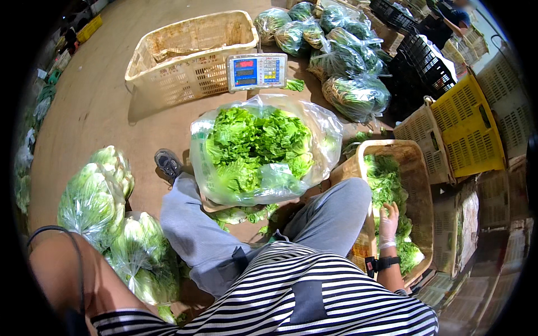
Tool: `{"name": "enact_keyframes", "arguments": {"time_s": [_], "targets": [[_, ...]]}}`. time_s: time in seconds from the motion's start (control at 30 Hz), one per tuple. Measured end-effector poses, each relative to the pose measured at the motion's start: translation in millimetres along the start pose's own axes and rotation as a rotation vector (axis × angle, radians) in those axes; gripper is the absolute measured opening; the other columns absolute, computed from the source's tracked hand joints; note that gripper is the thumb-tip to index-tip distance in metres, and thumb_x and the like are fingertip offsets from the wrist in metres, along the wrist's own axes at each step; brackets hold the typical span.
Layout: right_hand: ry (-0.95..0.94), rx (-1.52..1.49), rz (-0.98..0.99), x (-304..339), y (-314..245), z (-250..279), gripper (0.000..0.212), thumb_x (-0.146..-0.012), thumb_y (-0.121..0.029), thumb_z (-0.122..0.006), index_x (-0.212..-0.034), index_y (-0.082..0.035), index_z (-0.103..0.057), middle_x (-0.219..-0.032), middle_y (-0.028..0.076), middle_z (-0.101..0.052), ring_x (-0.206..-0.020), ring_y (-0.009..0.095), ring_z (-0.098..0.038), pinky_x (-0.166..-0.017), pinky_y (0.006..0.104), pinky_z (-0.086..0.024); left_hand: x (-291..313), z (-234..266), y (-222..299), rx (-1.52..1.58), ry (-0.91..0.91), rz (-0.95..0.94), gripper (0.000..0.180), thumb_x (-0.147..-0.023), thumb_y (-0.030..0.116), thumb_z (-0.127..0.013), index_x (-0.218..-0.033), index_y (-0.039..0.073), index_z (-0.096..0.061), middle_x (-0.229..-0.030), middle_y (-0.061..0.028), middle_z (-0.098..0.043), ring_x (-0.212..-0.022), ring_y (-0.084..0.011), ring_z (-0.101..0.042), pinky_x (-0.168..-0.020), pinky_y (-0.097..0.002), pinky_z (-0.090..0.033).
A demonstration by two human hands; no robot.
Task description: The person, wearing gloves, sits on the floor and takes lettuce heads from a basket, places them individually into plastic bags, and then puts the bagged lettuce into another basket.
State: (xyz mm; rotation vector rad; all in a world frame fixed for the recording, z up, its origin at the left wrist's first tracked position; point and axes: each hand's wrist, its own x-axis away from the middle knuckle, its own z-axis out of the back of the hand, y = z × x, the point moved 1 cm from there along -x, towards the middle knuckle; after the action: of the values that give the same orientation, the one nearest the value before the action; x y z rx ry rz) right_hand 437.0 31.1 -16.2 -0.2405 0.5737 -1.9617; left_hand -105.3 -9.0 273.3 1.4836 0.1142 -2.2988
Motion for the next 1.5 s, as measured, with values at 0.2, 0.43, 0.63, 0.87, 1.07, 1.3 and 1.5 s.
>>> {"name": "enact_keyframes", "arguments": {"time_s": [0.2,0.43,0.63,0.87,1.07,1.3,1.5], "targets": [[0.032,-0.001,0.105,3.2,-8.1,-26.9,0.03,-0.08,-0.026,-0.061,-0.1,-0.004,-0.064,-0.134,0.021,-0.04,-0.119,0.036,-0.041,-0.101,0.0398,-0.032,9.0,-49.5,19.0,-0.075,-0.029,-0.008,0.05,-0.091,0.038,-0.04,-0.124,0.0,-0.045,-0.122,-0.0123,-0.051,-0.11,-0.0234,-0.049,-0.093,-0.0393,-0.04],[-0.005,0.021,0.159,4.5,16.8,-24.1,0.026,-0.081,-0.024,-0.061,-0.1,-0.007,-0.063,-0.131,0.022,-0.042,-0.12,0.036,-0.04,-0.1,0.0382,-0.034,3.1,-87.5,26.0,-0.012,-0.001,-0.05,0.049,-0.091,0.038,-0.039,-0.124,0.001,-0.045,-0.121,-0.0116,-0.052,-0.108,-0.0218,-0.05,-0.093,-0.039,-0.04],[-0.003,-0.086,0.063,19.9,28.4,-12.3,0.026,-0.08,-0.021,-0.06,-0.1,-0.006,-0.063,-0.131,0.019,-0.044,-0.116,0.036,-0.045,-0.098,0.0378,-0.037,-7.0,-110.6,29.1,0.034,-0.017,-0.069,0.049,-0.092,0.037,-0.038,-0.124,0.001,-0.045,-0.121,-0.011,-0.052,-0.106,-0.0203,-0.051,-0.092,-0.0388,-0.041],[0.106,-0.116,-0.039,51.2,62.8,29.0,0.026,-0.08,-0.02,-0.06,-0.101,-0.005,-0.062,-0.13,0.019,-0.044,-0.115,0.034,-0.047,-0.096,0.0362,-0.038,-21.9,-157.7,26.1,0.132,0.002,-0.127,0.048,-0.092,0.037,-0.037,-0.124,0.002,-0.045,-0.121,-0.0103,-0.052,-0.104,-0.0187,-0.051,-0.092,-0.0385,-0.041],[0.091,-0.137,-0.113,75.1,101.3,36.8,0.03,-0.083,-0.025,-0.057,-0.106,-0.007,-0.061,-0.135,0.015,-0.042,-0.123,0.032,-0.041,-0.103,0.0392,-0.033,-25.6,-168.9,35.9,0.078,0.009,-0.157,0.048,-0.092,0.037,-0.036,-0.125,0.003,-0.045,-0.121,-0.0097,-0.053,-0.102,-0.0173,-0.052,-0.092,-0.0382,-0.041],[-0.136,0.346,0.228,13.7,93.6,28.7,0.06,-0.07,-0.029,-0.073,-0.122,-0.01,-0.05,-0.134,0.015,-0.042,-0.12,0.03,-0.044,-0.097,0.0421,-0.039,-32.4,-187.9,33.2,0.078,0.036,-0.171,0.047,-0.092,0.037,-0.035,-0.125,0.004,-0.045,-0.12,-0.0091,-0.053,-0.1,-0.0156,-0.053,-0.092,-0.0379,-0.042],[-0.588,0.564,0.762,-48.5,74.5,-47.2,0.053,-0.073,-0.017,-0.064,-0.123,-0.011,-0.049,-0.122,0.01,-0.051,-0.108,0.027,-0.052,-0.088,0.0424,-0.042,-45.3,-189.2,41.7,0.101,-0.002,-0.135,0.047,-0.092,0.037,-0.034,-0.125,0.005,-0.045,-0.12,-0.0085,-0.054,-0.099,-0.0142,-0.053,-0.092,-0.0377,-0.042]]}}
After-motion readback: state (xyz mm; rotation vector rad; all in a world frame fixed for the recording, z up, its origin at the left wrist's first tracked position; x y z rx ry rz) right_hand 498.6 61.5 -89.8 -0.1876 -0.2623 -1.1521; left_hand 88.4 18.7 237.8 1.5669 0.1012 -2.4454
